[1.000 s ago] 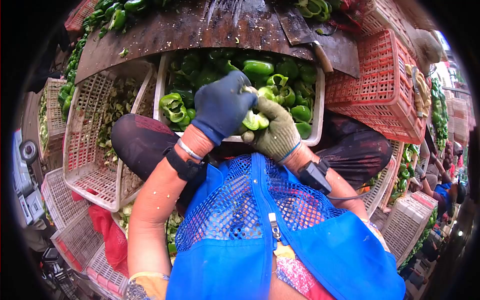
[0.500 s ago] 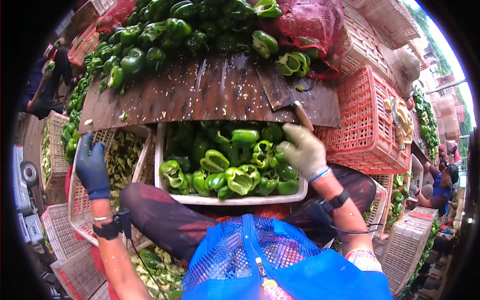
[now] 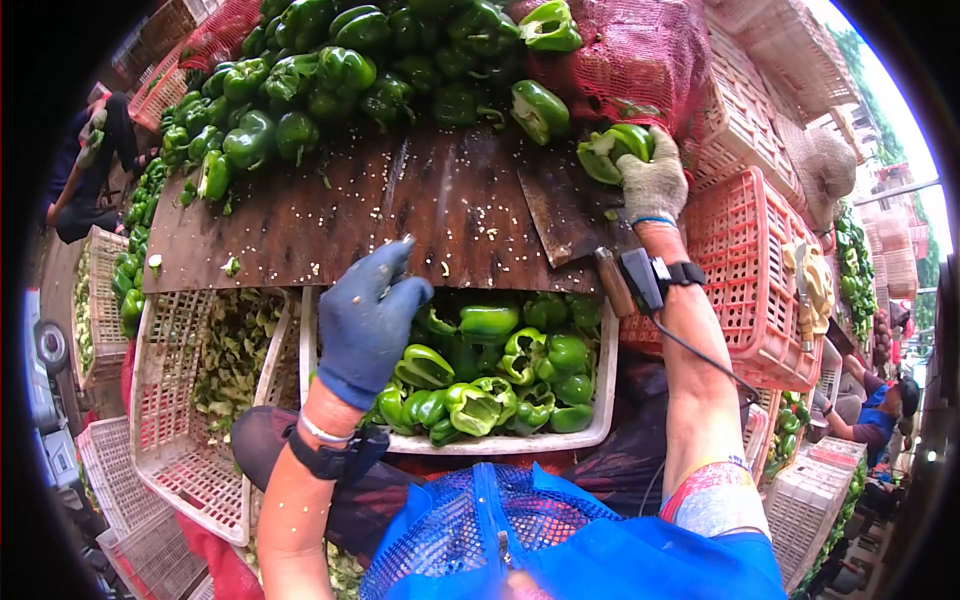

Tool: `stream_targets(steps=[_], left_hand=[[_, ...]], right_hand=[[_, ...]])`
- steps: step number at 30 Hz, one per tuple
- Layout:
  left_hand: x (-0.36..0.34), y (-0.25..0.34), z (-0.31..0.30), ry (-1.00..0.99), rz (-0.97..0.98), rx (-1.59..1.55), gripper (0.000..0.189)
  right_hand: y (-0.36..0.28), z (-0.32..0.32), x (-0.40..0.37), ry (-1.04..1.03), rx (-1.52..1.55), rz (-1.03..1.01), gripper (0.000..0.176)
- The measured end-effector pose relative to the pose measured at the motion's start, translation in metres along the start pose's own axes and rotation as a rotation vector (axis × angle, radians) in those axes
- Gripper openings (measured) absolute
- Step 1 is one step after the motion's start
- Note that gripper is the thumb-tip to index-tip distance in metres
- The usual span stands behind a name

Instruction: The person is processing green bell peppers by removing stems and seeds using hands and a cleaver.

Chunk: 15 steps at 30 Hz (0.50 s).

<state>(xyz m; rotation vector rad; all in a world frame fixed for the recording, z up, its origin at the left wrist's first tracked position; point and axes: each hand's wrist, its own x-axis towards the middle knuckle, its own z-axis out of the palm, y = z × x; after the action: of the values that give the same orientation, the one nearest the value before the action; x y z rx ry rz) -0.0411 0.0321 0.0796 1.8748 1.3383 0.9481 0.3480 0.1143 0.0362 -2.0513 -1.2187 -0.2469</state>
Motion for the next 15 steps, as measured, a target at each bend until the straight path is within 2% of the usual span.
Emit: stream_targets(steps=[3,5,7,8,9,10,11,14,15], left_hand=[[0.014,0.022,0.034,0.153,0.187,-0.043,0.049],[0.024,0.036,0.052,0.204,0.387,0.048,0.063],[0.021,0.061,0.054,0.15,0.36,0.038,0.068],[0.014,0.069,0.05,0.08,0.343,0.13,0.066],[0.009,0.066,0.05,0.045,0.36,0.146,0.045],[0.0,0.061,0.048,0.004,0.337,0.214,0.032],[-0.01,0.057,0.048,-0.038,0.313,0.276,0.02],[-0.044,0.039,0.036,0.02,0.418,0.378,0.014],[-0.052,0.037,0.031,0.022,0.43,0.421,0.015]], right_hand=[[-0.024,-0.046,-0.01,0.046,0.185,-0.141,0.063],[-0.057,-0.075,-0.037,-0.037,0.272,-0.207,0.062],[-0.086,-0.099,-0.071,-0.112,0.305,-0.33,0.06],[-0.096,-0.106,-0.091,-0.175,0.347,-0.305,0.061],[-0.105,-0.111,-0.11,-0.23,0.391,-0.276,0.061],[-0.11,-0.115,-0.127,-0.285,0.458,-0.248,0.061],[-0.116,-0.124,-0.142,-0.348,0.392,-0.199,0.063],[-0.115,-0.128,-0.186,-0.583,0.692,0.077,0.06],[-0.123,-0.136,-0.201,-0.769,0.915,0.454,0.054]])
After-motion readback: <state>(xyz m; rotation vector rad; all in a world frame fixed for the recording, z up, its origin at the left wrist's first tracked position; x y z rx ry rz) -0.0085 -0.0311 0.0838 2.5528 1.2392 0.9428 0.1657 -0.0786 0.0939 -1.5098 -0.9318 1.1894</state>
